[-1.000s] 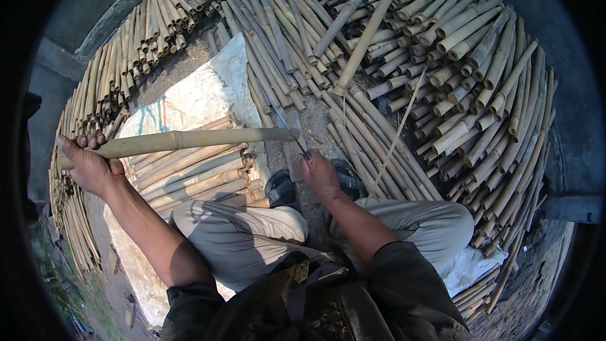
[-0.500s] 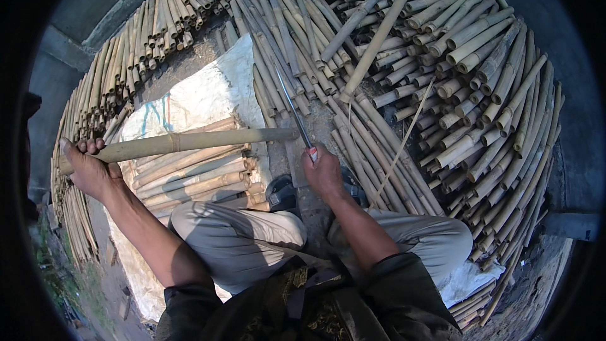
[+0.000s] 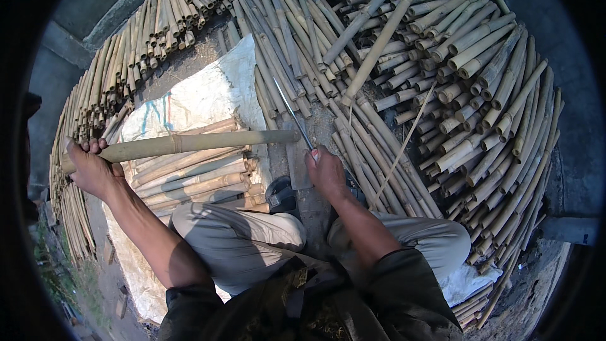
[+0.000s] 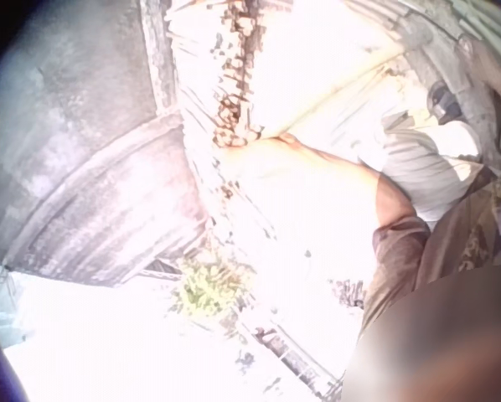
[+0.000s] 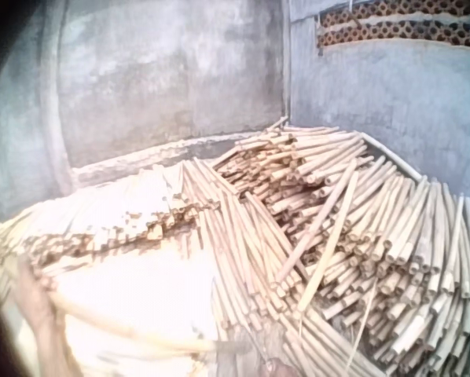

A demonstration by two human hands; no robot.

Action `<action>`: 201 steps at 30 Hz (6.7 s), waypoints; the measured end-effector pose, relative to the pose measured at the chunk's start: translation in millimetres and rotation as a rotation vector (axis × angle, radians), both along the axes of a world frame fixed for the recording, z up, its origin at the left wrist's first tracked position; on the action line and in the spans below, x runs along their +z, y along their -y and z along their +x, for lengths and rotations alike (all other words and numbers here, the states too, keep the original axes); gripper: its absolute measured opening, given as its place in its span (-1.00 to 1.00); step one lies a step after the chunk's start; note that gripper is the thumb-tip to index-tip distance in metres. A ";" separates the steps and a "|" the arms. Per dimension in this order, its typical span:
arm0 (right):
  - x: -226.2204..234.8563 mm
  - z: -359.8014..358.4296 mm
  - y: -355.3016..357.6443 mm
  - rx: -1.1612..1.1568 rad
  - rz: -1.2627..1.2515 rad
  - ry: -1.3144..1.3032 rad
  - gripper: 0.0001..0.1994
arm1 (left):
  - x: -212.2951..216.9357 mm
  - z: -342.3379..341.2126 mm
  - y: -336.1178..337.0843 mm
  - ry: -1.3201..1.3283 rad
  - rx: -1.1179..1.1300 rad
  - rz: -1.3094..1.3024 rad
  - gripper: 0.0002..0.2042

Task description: The person sits on the ground and uses a knife to sharpen the end of bamboo sticks. They repeatedly pick up sticks, shave the tip to a point, and place the finished pieces on a nearby pile.

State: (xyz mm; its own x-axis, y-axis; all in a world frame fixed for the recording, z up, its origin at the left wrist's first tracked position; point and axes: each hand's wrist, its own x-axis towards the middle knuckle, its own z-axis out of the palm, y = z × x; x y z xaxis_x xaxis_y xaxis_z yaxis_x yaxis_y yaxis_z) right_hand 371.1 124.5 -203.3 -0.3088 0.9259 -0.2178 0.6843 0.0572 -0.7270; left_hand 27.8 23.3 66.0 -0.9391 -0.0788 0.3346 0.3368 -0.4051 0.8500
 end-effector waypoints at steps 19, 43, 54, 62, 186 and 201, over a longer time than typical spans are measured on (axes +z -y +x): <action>-23.4 13.4 2.0 -0.034 0.045 -0.212 -0.63 | -8.8 -15.6 1.2 0.019 -0.021 0.028 -0.72; -68.0 21.0 15.8 0.025 -0.240 0.266 -0.64 | -14.4 -30.8 6.5 0.034 0.069 0.023 -0.74; -59.9 19.3 21.2 0.083 -0.074 0.164 -0.63 | -16.7 -32.9 4.5 0.101 0.135 -0.020 -0.72; -13.9 13.0 16.6 -0.011 -0.012 0.001 -0.63 | -18.5 -31.1 0.9 0.091 0.105 0.014 -0.70; -36.3 11.8 25.3 -0.037 0.003 -0.022 -0.60 | 8.0 -36.4 -96.1 -0.144 -0.191 0.018 -0.67; -54.7 10.5 39.4 -0.055 0.025 0.019 -0.63 | 9.7 -23.9 -84.5 -0.092 -0.094 -0.124 -0.67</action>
